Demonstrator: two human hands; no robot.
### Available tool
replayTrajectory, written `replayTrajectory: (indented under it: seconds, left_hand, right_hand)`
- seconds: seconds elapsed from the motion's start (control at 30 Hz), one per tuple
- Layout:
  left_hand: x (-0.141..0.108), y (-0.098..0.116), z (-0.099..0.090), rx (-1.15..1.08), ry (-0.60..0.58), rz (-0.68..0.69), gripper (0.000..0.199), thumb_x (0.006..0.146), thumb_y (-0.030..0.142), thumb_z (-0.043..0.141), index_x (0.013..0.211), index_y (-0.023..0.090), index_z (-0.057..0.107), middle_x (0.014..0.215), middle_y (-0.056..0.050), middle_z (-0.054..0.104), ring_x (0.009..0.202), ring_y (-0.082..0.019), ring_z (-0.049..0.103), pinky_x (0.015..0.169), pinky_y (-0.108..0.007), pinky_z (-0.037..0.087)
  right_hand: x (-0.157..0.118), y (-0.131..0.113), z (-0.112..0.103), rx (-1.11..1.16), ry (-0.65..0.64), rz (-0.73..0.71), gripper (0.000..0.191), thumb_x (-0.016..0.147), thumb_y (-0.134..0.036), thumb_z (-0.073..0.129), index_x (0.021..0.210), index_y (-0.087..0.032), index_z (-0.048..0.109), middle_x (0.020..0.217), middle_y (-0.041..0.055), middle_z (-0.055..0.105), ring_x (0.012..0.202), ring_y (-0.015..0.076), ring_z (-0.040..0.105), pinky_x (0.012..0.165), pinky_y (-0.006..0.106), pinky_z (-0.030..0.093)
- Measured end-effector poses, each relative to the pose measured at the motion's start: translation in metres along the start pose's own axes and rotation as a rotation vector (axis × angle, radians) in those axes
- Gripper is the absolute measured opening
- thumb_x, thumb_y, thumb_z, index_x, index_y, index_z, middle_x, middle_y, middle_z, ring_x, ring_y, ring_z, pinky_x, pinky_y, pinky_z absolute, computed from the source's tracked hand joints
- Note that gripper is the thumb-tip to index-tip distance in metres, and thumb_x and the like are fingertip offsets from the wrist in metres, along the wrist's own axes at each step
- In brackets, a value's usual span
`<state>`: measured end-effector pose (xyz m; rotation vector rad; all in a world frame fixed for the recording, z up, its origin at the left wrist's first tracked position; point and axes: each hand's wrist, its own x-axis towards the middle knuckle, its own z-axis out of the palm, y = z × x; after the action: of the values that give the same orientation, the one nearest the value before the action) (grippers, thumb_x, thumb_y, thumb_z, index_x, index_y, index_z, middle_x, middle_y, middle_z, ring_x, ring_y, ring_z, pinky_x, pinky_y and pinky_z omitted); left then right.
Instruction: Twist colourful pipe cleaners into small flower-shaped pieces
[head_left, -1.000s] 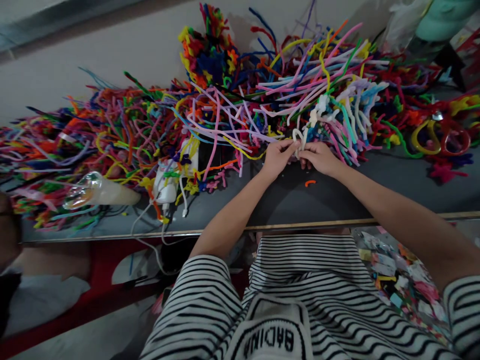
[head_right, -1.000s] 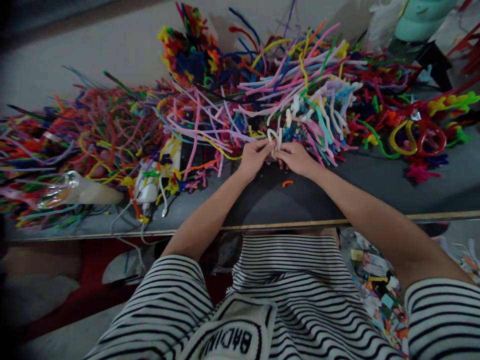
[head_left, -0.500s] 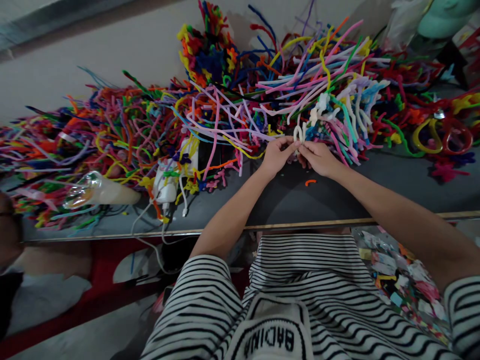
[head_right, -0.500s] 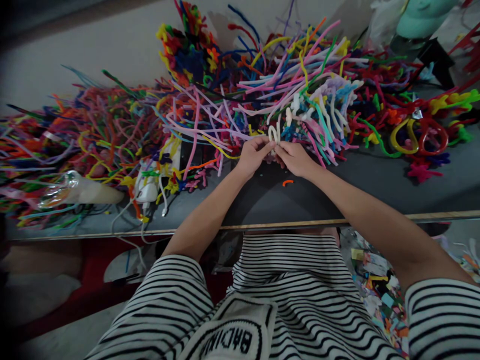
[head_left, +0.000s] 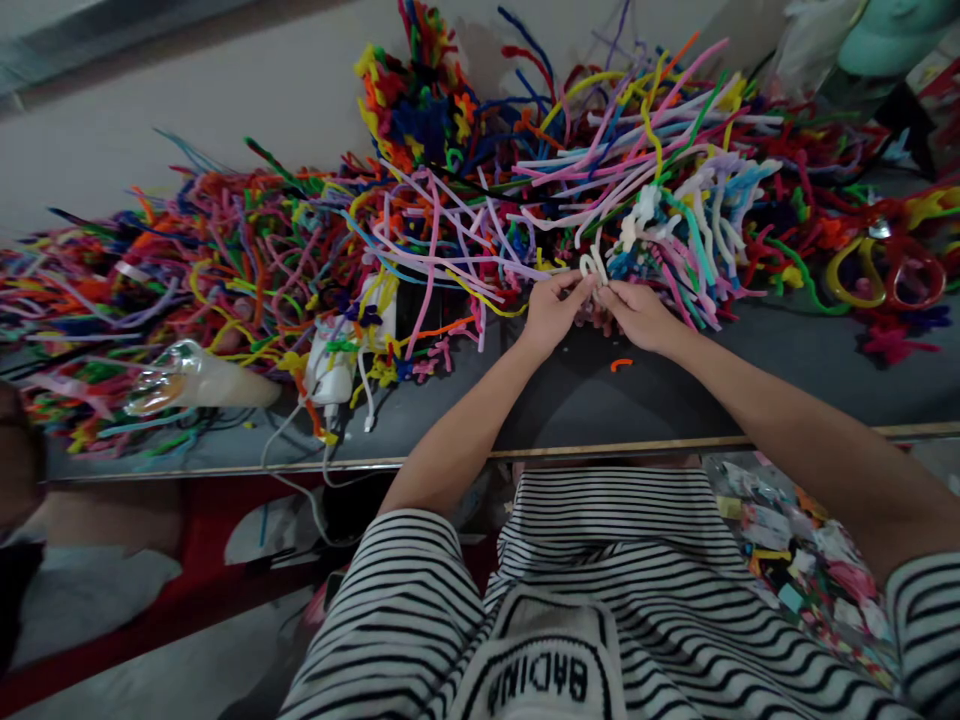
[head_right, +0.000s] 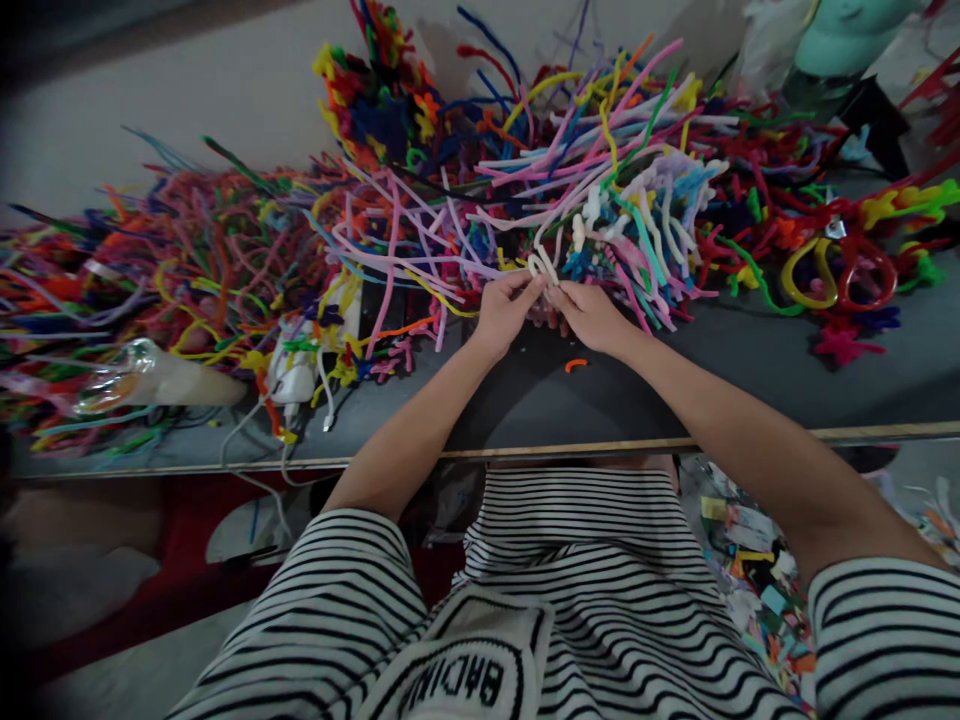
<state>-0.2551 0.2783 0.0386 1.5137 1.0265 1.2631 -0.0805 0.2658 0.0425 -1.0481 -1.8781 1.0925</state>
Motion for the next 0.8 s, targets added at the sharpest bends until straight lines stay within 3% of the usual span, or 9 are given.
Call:
replayTrajectory:
  seconds: [0.17, 0.27, 0.6, 0.8]
  left_hand:
    - [0.002, 0.008, -0.001, -0.051, 0.095, -0.072, 0.032, 0.084, 0.050, 0.083, 0.079, 0.019, 0.078, 0.071, 0.000, 0.072, 0.061, -0.009, 0.059, 0.057, -0.021, 0.046]
    - [0.003, 0.012, -0.002, -0.086, 0.106, -0.101, 0.030, 0.084, 0.047, 0.083, 0.076, 0.020, 0.076, 0.072, 0.000, 0.073, 0.063, -0.008, 0.061, 0.059, -0.020, 0.048]
    - [0.005, 0.014, -0.002, -0.106, 0.153, -0.146, 0.029, 0.089, 0.036, 0.081, 0.069, 0.019, 0.069, 0.063, 0.004, 0.062, 0.060, -0.007, 0.055, 0.062, -0.021, 0.045]
    - [0.006, 0.014, -0.008, -0.105, 0.104, -0.221, 0.038, 0.090, 0.045, 0.080, 0.067, 0.017, 0.067, 0.066, 0.001, 0.060, 0.066, -0.009, 0.058, 0.065, -0.022, 0.047]
  right_hand:
    - [-0.001, -0.007, -0.001, -0.066, -0.034, 0.046, 0.036, 0.111, -0.033, 0.042, 0.078, -0.021, 0.050, 0.067, 0.0007, 0.064, 0.053, 0.0128, 0.061, 0.059, 0.028, 0.047]
    - [0.000, -0.009, -0.001, -0.125, -0.036, 0.055, 0.033, 0.109, -0.025, 0.044, 0.077, -0.021, 0.050, 0.066, -0.0005, 0.063, 0.052, 0.0117, 0.059, 0.059, 0.027, 0.045]
    - [-0.001, -0.011, -0.003, -0.178, -0.055, 0.024, 0.043, 0.111, -0.029, 0.040, 0.071, -0.020, 0.052, 0.060, 0.0006, 0.062, 0.057, 0.0131, 0.059, 0.066, 0.028, 0.045]
    - [-0.003, -0.015, -0.002, -0.201, 0.013, 0.056, 0.042, 0.110, -0.026, 0.040, 0.070, -0.021, 0.050, 0.058, -0.0001, 0.060, 0.053, 0.0132, 0.057, 0.065, 0.029, 0.045]
